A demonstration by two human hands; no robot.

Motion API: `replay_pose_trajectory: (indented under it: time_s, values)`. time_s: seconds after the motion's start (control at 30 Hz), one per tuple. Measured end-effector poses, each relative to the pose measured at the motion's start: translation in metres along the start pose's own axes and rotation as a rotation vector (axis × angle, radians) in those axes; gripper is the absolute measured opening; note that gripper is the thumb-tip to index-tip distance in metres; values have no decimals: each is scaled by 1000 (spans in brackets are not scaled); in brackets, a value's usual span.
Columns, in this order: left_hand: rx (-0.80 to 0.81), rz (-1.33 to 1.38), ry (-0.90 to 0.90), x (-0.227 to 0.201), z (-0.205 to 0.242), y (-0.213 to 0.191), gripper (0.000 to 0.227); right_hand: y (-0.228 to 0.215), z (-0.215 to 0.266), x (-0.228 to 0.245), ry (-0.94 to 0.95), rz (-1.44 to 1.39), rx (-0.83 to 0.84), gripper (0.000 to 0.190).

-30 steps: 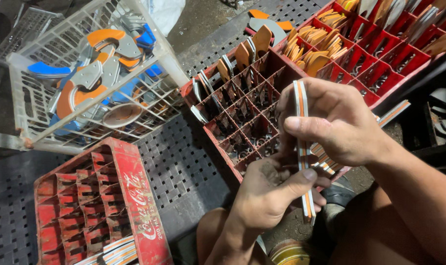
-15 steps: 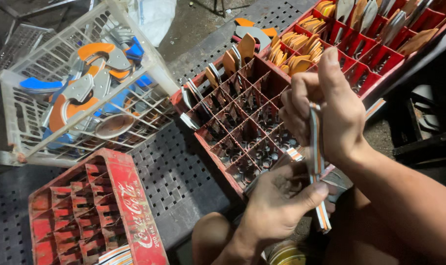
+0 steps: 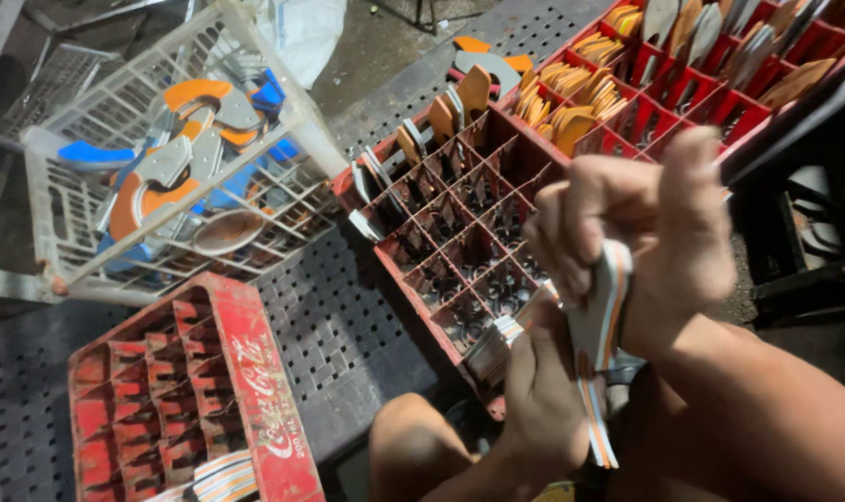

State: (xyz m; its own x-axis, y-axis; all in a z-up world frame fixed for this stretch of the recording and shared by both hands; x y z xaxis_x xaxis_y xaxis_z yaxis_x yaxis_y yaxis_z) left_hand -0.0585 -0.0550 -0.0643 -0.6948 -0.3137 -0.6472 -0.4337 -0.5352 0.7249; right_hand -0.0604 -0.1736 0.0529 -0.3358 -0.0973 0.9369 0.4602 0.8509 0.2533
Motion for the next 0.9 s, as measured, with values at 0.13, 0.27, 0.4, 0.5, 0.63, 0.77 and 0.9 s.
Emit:
replay_pose_trajectory:
  time_s: [0.13,0.27,0.4,0.5,0.63,0.77,0.9]
  values:
    - [45,-428,276,-8,10,-8,45,3,6,-4,-35,81,36,85]
    - [189,-531,514,-21,5,-7,44,17,-4,-11,-75,75,140,85]
    - [77,236,-52,-43,-14,-36,46,46,-41,1,-272,393,325,86]
    - [295,513,127,-115,-5,-71,59,57,-113,-14,-20,395,290,59]
    - [254,568,405,-179,6,-114,44,67,-147,-52,-222,1192,561,44]
    - [179,470,533,-187,5,-120,32,79,-154,-116,2,1507,757,68]
    - [-25,272,620,-188,-3,-124,34,80,-156,-140,-160,1520,711,70]
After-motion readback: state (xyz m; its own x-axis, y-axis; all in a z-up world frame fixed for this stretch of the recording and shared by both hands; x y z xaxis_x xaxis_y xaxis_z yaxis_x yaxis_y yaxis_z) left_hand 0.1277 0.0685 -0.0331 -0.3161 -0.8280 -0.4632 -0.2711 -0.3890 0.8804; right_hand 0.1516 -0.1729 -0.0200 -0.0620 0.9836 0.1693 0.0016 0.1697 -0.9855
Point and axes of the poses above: each hand's wrist, its own z-axis away from the middle knuckle, its own y-axis out of the palm, x = y × z, the point moved 4 cm from there along -z, towards the middle knuckle, and after that the axes turned 10 degrees about z, right-handed, at the moved point
